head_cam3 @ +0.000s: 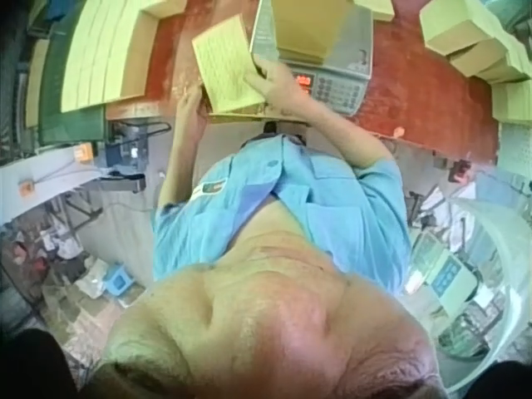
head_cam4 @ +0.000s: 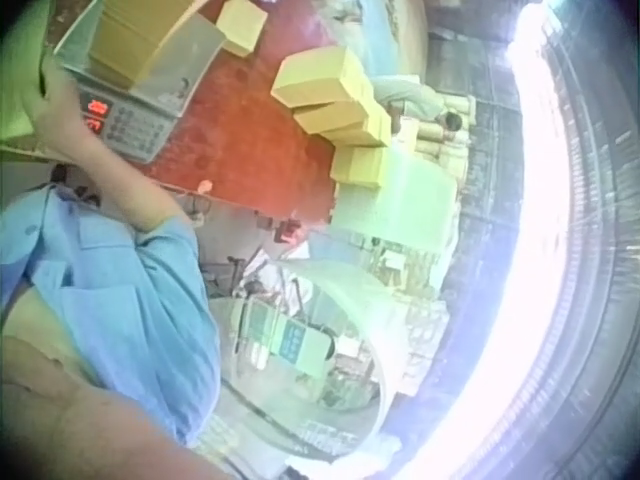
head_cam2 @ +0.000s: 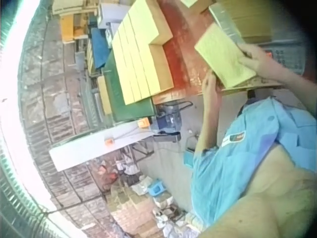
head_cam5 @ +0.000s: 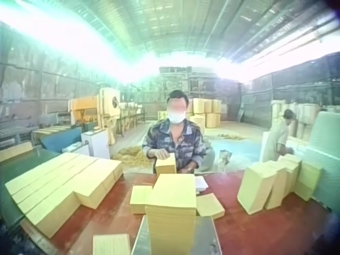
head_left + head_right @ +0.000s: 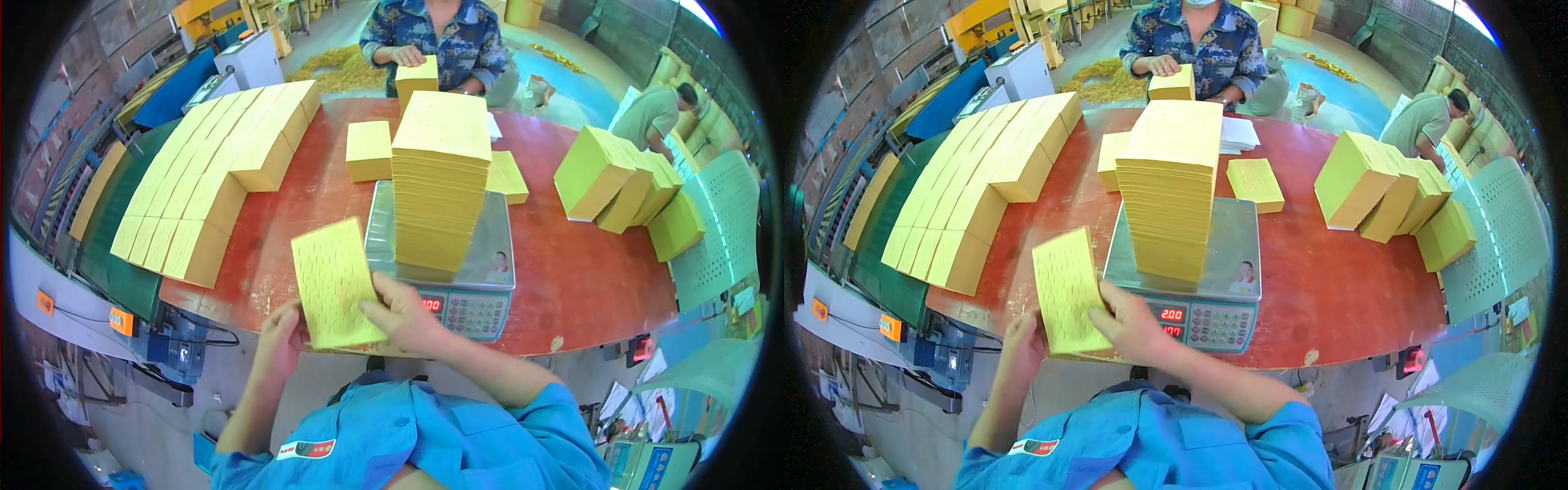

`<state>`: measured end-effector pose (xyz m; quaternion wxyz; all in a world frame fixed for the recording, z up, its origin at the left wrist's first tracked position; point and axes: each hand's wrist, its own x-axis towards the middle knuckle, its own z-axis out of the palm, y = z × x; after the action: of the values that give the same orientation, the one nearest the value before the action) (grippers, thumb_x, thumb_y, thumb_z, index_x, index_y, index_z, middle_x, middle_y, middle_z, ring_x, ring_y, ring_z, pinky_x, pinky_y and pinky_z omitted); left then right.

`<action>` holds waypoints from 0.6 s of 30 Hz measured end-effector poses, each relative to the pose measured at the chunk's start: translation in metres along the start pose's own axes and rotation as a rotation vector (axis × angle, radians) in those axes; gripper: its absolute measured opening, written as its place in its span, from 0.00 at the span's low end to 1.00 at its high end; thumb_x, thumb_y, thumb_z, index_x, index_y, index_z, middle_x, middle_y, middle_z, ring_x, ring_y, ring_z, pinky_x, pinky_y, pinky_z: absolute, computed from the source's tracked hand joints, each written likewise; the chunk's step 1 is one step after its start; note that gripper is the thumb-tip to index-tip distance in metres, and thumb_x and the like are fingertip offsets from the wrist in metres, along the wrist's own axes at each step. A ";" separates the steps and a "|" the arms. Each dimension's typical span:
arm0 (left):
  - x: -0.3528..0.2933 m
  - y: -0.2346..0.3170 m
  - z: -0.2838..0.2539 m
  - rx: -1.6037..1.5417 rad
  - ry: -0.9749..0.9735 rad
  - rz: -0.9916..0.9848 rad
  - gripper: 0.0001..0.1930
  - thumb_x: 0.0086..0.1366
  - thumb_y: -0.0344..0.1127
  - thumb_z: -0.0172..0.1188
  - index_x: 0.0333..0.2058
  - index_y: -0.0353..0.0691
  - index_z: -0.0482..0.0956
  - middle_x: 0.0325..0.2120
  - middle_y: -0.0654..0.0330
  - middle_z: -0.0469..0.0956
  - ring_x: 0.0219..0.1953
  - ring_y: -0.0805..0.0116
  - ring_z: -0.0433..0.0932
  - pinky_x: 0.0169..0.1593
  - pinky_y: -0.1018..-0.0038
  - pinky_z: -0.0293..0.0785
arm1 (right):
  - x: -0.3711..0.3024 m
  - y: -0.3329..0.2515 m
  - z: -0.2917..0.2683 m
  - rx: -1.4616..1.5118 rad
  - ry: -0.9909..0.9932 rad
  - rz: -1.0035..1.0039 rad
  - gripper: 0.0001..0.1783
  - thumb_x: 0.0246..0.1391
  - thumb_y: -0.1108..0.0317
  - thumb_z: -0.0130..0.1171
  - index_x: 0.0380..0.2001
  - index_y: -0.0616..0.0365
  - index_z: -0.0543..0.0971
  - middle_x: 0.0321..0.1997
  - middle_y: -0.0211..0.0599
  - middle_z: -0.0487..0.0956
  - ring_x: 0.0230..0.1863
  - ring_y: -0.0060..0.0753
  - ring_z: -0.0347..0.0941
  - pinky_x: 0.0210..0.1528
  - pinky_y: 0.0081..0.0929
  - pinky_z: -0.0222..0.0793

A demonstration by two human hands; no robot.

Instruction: Weighing and organizing stacks of yellow paper products on a digital scale.

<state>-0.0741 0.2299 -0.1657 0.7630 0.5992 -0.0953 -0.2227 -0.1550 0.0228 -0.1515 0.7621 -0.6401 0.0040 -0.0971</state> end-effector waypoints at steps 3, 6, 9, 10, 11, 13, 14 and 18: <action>0.050 0.038 0.025 0.014 -0.173 -0.010 0.10 0.65 0.33 0.55 0.42 0.34 0.76 0.31 0.63 0.78 0.32 0.76 0.76 0.34 0.79 0.72 | 0.016 -0.045 -0.026 -0.228 0.057 -0.172 0.15 0.55 0.71 0.53 0.46 0.66 0.72 0.38 0.43 0.77 0.39 0.26 0.71 0.42 0.29 0.69; 0.093 0.093 0.079 0.036 -0.269 0.146 0.08 0.65 0.34 0.57 0.38 0.36 0.77 0.28 0.65 0.77 0.27 0.78 0.74 0.29 0.79 0.69 | 0.035 -0.103 -0.056 -0.468 0.196 -0.348 0.17 0.54 0.70 0.57 0.45 0.67 0.74 0.34 0.42 0.78 0.35 0.28 0.72 0.39 0.30 0.69; 0.133 0.142 0.136 0.047 -0.316 0.182 0.07 0.64 0.36 0.58 0.36 0.38 0.77 0.27 0.64 0.79 0.26 0.78 0.74 0.28 0.81 0.69 | 0.059 -0.163 -0.087 -0.589 0.405 -0.325 0.21 0.51 0.70 0.61 0.49 0.66 0.75 0.30 0.41 0.80 0.30 0.26 0.75 0.33 0.27 0.70; 0.154 0.151 0.152 0.101 -0.380 0.181 0.07 0.63 0.37 0.59 0.34 0.39 0.78 0.26 0.64 0.79 0.25 0.78 0.75 0.28 0.81 0.69 | 0.070 -0.171 -0.108 -0.465 0.393 -0.409 0.22 0.51 0.70 0.62 0.49 0.66 0.74 0.28 0.39 0.81 0.29 0.25 0.76 0.31 0.24 0.71; 0.172 0.157 0.159 0.157 -0.422 0.183 0.07 0.62 0.38 0.60 0.33 0.40 0.78 0.25 0.64 0.79 0.24 0.77 0.75 0.28 0.81 0.69 | 0.072 -0.185 -0.112 -0.459 0.435 -0.353 0.24 0.50 0.71 0.63 0.51 0.68 0.73 0.30 0.38 0.80 0.30 0.26 0.76 0.32 0.24 0.71; 0.197 0.161 0.180 0.246 -0.465 0.170 0.07 0.61 0.38 0.61 0.30 0.41 0.78 0.23 0.64 0.78 0.23 0.77 0.75 0.27 0.80 0.68 | 0.088 -0.182 -0.145 -0.429 0.485 -0.399 0.27 0.49 0.72 0.64 0.52 0.69 0.72 0.32 0.38 0.80 0.31 0.26 0.77 0.31 0.24 0.71; 0.207 0.160 0.185 0.336 -0.488 0.152 0.08 0.60 0.39 0.62 0.28 0.42 0.78 0.22 0.64 0.78 0.22 0.77 0.74 0.27 0.80 0.68 | 0.091 -0.179 -0.149 -0.429 0.490 -0.400 0.27 0.49 0.72 0.64 0.52 0.69 0.72 0.32 0.38 0.80 0.31 0.26 0.77 0.31 0.24 0.71; 0.230 0.151 0.193 0.406 -0.506 0.088 0.08 0.59 0.39 0.62 0.26 0.42 0.77 0.21 0.64 0.78 0.20 0.76 0.73 0.25 0.80 0.67 | 0.095 -0.169 -0.164 -0.440 0.534 -0.286 0.28 0.46 0.72 0.65 0.52 0.69 0.72 0.32 0.37 0.79 0.32 0.25 0.76 0.33 0.24 0.71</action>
<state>0.0838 -0.0155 0.0020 0.5889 0.6601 -0.3504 -0.3078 -0.1073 -0.1787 -0.0049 0.5573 -0.7347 0.1337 -0.3629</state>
